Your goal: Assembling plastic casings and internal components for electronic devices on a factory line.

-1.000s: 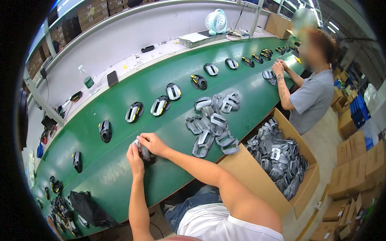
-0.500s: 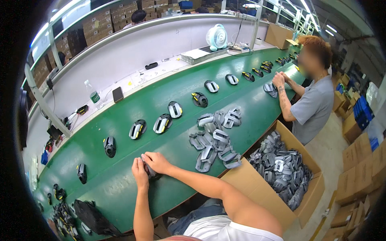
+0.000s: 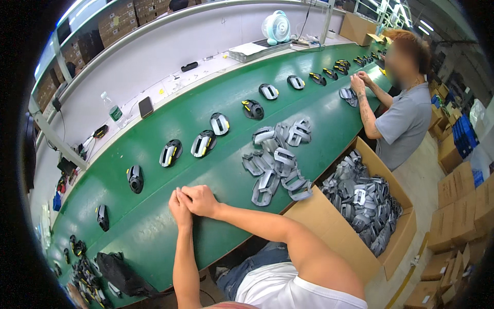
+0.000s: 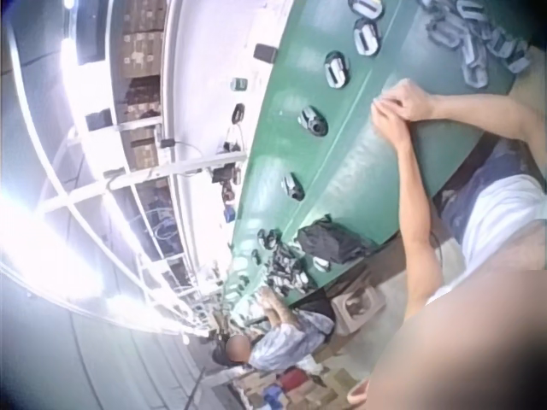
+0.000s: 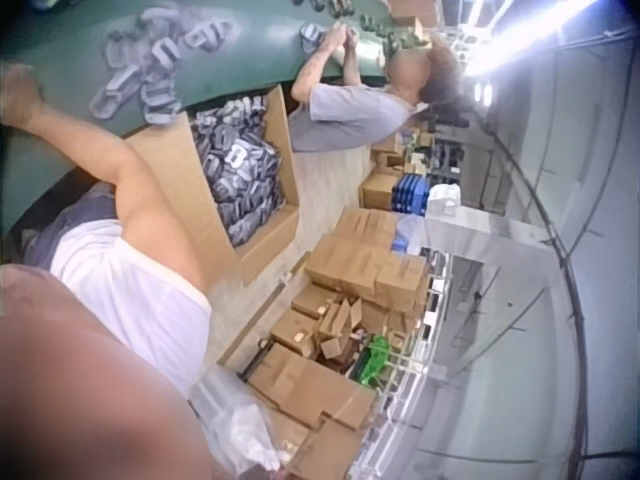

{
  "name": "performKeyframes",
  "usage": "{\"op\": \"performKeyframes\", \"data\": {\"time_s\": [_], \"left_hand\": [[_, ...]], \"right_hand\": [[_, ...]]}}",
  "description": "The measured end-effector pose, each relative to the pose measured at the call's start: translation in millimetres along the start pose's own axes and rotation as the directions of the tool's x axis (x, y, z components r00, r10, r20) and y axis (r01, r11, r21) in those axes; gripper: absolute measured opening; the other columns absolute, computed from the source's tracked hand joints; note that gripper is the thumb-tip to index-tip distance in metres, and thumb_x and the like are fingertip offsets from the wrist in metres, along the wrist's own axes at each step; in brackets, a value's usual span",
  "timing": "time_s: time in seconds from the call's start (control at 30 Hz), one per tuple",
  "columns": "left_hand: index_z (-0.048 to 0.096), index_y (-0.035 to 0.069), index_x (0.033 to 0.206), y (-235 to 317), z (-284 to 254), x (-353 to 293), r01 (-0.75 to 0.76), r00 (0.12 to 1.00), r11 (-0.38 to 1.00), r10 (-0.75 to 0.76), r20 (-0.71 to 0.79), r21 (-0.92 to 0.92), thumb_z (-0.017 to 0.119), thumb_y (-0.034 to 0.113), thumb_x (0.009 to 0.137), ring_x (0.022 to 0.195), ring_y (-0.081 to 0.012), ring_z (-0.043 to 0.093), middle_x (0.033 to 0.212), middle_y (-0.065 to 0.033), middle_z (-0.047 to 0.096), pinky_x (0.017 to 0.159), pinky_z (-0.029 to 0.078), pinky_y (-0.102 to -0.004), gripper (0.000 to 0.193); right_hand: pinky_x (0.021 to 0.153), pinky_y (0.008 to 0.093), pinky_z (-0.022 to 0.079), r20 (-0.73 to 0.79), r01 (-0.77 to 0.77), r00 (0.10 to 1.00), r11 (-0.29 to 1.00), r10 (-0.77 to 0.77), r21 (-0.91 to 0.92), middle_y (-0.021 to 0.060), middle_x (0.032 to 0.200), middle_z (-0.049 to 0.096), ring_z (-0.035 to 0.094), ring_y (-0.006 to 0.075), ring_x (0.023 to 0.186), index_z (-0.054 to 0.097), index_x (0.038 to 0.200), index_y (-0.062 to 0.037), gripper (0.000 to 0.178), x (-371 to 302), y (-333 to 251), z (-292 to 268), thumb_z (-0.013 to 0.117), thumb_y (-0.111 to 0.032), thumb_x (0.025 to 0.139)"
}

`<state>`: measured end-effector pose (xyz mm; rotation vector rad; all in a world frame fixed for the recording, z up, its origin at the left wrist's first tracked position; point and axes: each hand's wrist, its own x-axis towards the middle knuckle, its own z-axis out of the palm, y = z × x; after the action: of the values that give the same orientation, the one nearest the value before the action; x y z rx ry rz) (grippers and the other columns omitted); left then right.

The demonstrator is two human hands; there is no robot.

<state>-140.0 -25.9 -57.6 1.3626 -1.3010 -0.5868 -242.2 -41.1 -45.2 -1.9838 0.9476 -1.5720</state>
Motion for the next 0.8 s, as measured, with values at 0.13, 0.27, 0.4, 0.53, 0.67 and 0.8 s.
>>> {"op": "performKeyframes", "data": {"time_s": [0.13, 0.27, 0.4, 0.53, 0.67, 0.8], "left_hand": [[0.043, 0.0, 0.072, 9, 0, -8, -0.042, 0.991, 0.997, 0.034, -0.13, -0.058, 0.04, 0.018, 0.096, 0.056, -0.0078, 0.035, 0.059, -0.0012, 0.039, 0.049, 0.031, -0.0271, 0.03], [0.044, 0.006, 0.073, -11, -10, -9, 0.139, 0.988, 0.939, -0.151, -0.013, -0.316, 0.041, 0.022, 0.097, 0.055, -0.0057, 0.035, 0.061, 0.0035, 0.038, 0.047, 0.03, -0.0244, 0.029], [0.046, 0.004, 0.075, -10, -7, 1, 0.054, 0.999, 0.966, -0.053, 0.012, -0.254, 0.041, 0.022, 0.096, 0.053, -0.0077, 0.04, 0.058, -0.0013, 0.042, 0.045, 0.033, -0.028, 0.028], [0.045, 0.002, 0.077, 4, -20, -1, 0.096, 0.994, 0.928, -0.111, -0.021, -0.359, 0.041, 0.019, 0.096, 0.049, -0.008, 0.044, 0.056, -0.0029, 0.049, 0.045, 0.035, -0.0282, 0.026], [0.046, 0.004, 0.077, 3, -29, -7, 0.07, 0.995, 0.956, -0.086, -0.044, -0.286, 0.039, 0.02, 0.098, 0.051, -0.0039, 0.039, 0.059, 0.0019, 0.044, 0.044, 0.033, -0.0221, 0.028], [0.045, 0.004, 0.077, 3, -25, -8, 0.048, 0.996, 0.941, -0.069, -0.053, -0.334, 0.039, 0.019, 0.098, 0.05, -0.0039, 0.038, 0.058, 0.0023, 0.043, 0.044, 0.032, -0.0217, 0.027]], "right_hand": [[0.048, 0.0401, 0.039, 0.038, -0.11, 0.993, 0.994, 0.11, 0.013, 0.0177, 0.06, 0.053, 0.05, 0.0368, 0.053, 0.052, 0.071, 0.0, 0.023, -5, 5, 10, 0.053, -0.017, 0.087], [0.055, 0.0364, 0.043, 0.048, -0.258, 0.966, 0.928, 0.255, 0.269, 0.0174, 0.065, 0.055, 0.053, 0.0198, 0.057, 0.054, 0.076, 0.0023, 0.019, -4, 17, 26, 0.052, -0.013, 0.087], [0.054, 0.0311, 0.04, 0.096, -0.375, 0.926, 0.868, 0.364, 0.326, 0.0087, 0.063, 0.052, 0.044, 0.0114, 0.06, 0.053, 0.076, 0.0012, 0.027, 7, 18, 15, 0.048, -0.019, 0.093], [0.052, 0.025, 0.038, 0.199, -0.532, 0.845, 0.75, 0.496, 0.393, 0.0007, 0.063, 0.05, 0.043, 0.0054, 0.061, 0.052, 0.076, 0.0, 0.033, 7, 4, 27, 0.044, -0.024, 0.097], [0.05, 0.0241, 0.037, 0.22, -0.502, 0.864, 0.743, 0.452, 0.443, -0.0002, 0.06, 0.048, 0.041, 0.0049, 0.058, 0.05, 0.073, -0.0006, 0.036, 3, 4, 37, 0.043, -0.026, 0.097], [0.048, 0.0269, 0.035, 0.165, -0.413, 0.911, 0.837, 0.378, 0.359, 0.0015, 0.057, 0.045, 0.037, 0.0071, 0.055, 0.048, 0.071, 0.0003, 0.037, 3, 8, 34, 0.043, -0.026, 0.097]]}}
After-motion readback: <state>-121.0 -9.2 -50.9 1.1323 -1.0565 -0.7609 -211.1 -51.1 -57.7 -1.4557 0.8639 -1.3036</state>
